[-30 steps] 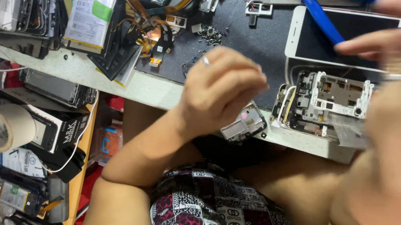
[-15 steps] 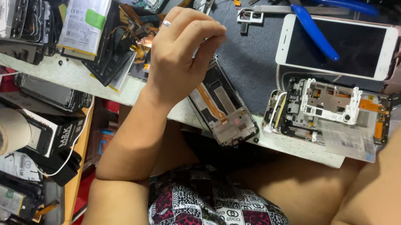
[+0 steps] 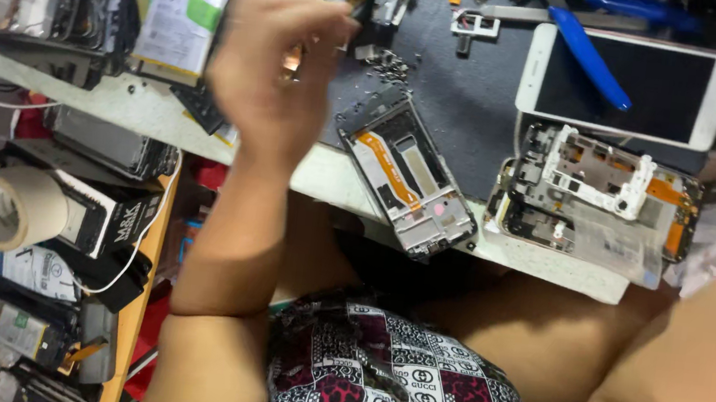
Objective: The person cleans a smartphone battery with a cotton swab, then places it into a disassembled phone chassis. They use a screwdriver to fasten screws into the phone frame, securing internal components.
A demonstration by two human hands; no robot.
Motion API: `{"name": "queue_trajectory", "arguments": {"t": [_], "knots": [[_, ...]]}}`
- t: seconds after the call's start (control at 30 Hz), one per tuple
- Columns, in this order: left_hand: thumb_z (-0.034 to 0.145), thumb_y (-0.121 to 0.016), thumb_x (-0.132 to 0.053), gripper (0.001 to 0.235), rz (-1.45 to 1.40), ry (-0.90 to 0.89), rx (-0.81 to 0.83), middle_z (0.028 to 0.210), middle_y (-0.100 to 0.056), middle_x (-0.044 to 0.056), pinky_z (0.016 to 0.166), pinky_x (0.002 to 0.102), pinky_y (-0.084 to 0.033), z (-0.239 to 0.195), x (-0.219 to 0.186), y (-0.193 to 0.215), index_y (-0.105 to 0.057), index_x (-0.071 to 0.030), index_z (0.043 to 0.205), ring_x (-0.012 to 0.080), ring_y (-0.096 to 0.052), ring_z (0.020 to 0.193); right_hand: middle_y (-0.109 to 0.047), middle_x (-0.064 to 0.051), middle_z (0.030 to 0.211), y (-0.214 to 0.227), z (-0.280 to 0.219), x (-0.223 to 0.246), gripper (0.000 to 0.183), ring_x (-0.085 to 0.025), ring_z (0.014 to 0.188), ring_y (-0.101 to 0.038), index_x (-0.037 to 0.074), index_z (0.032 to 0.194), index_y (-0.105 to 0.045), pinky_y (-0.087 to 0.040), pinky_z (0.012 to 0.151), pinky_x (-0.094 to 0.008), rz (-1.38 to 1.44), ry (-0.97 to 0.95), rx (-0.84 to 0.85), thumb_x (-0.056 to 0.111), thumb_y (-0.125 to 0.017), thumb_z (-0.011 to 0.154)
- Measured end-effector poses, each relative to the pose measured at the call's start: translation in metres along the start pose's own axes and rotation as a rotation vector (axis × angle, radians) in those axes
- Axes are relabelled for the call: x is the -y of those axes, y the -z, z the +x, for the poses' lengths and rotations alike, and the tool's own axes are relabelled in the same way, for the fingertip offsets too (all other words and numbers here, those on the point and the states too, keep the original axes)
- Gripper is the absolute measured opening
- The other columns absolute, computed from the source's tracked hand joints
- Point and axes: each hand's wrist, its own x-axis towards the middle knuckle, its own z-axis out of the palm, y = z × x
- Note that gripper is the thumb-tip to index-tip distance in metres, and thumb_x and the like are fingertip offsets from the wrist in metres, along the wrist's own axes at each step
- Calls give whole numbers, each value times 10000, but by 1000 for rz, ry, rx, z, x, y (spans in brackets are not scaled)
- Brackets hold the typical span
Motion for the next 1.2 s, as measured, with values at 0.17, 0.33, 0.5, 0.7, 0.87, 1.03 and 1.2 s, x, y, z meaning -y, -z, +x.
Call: {"name": "queue_trajectory", "arguments": {"t": [0.17,0.33,0.5,0.7,0.87,1.03,1.2], "knots": [[1040,-775,71,138,-91,-31,-257,1036,-619,80,771,279,-494,12,6,35,-666,11,1099,204,-579,857,-596,-79,600,-36,-23,73,254,-250,491,-599,44,1212,-635,-457,502,-394,63,227,113,87,-590,966],[989,-746,3,106,-295,182,-432,913,-654,45,606,213,-489,6,0,50,-645,6,1022,102,-596,677,-596,-67,518,-88,-21,116,243,-245,434,-594,33,1193,-642,-445,463,-402,2,325,127,90,-613,958],[1074,-750,-7,82,88,33,-300,989,-633,94,676,228,-444,-2,-4,60,-676,12,1105,160,-571,803,-587,-70,515,-110,-16,113,254,-244,435,-590,-13,1213,-634,-441,477,-387,-101,320,55,114,-620,993],[967,-810,-26,138,6,150,-272,873,-696,41,601,200,-438,-16,-4,60,-677,-28,1004,45,-599,742,-608,-64,608,-120,-21,111,328,-243,533,-615,-26,1288,-616,-463,545,-383,-59,337,-4,91,-615,982],[1028,-780,8,97,126,57,-1,959,-677,78,715,278,-500,-14,-4,49,-716,-38,1084,166,-641,833,-607,-42,604,-129,-24,118,383,-213,533,-611,8,1284,-645,-449,529,-370,-139,377,-11,63,-614,906],[982,-780,-20,127,48,-113,198,940,-667,81,718,342,-558,4,-3,8,-700,-69,1067,247,-677,858,-617,-20,629,-140,-24,111,351,-192,553,-615,11,1292,-637,-414,520,-354,-166,392,-52,114,-613,958],[949,-772,-74,108,85,-416,330,910,-700,57,680,368,-531,27,30,-40,-676,-66,998,250,-668,798,-699,-47,853,-145,-28,111,423,-217,690,-657,51,1306,-600,-464,628,-384,-158,369,-101,112,-585,887]]}}
